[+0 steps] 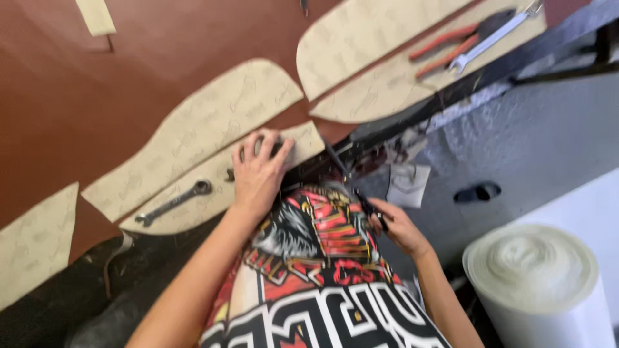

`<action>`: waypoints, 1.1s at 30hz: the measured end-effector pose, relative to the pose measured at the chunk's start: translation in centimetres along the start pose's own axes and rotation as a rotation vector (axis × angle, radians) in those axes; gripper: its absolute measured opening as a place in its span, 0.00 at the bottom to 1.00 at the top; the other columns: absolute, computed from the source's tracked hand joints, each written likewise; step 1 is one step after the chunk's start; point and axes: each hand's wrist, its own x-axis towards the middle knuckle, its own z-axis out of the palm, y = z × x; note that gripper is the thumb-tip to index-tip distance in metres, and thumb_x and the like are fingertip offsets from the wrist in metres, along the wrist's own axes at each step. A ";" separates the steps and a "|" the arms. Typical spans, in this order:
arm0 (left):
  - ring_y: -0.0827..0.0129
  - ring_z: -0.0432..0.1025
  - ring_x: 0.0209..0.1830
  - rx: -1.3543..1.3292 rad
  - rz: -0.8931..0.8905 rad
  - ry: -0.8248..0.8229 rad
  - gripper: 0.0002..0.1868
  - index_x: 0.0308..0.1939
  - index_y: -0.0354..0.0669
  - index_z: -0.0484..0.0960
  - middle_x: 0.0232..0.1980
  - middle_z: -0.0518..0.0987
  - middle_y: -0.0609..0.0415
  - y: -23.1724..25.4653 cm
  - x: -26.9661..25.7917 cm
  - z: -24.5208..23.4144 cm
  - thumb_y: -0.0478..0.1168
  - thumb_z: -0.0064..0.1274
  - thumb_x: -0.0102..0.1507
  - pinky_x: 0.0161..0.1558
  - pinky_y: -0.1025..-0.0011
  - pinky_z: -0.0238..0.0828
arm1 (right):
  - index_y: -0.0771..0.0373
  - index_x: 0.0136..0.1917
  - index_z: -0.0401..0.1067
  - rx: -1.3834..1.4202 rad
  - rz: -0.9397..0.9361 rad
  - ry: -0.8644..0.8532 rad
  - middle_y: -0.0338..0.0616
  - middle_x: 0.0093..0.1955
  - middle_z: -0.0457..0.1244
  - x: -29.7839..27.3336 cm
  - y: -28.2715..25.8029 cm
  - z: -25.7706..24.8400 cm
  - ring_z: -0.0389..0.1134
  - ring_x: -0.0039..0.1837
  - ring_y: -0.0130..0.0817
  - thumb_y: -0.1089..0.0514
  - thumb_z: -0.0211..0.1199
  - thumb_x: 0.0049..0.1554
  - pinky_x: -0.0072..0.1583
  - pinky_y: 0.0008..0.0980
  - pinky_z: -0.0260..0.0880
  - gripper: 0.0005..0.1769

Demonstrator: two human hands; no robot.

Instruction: The person uses large shears to cut a brown leather sheet along the edges of several light-colored paper templates laid on a workbench. They reposition the templates and trim the leather around them, then remove the templates to reveal the cut leather pieces.

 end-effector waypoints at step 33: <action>0.54 0.61 0.69 -0.044 0.043 0.016 0.29 0.65 0.57 0.78 0.68 0.71 0.54 -1.1 -0.6 0.8 0.43 0.62 0.59 0.64 0.48 0.55 | 0.69 0.72 0.67 -0.058 -0.095 0.109 0.39 0.60 0.67 0.7 0.2 2.2 0.64 0.52 0.22 0.56 0.63 0.59 0.53 0.22 0.64 0.30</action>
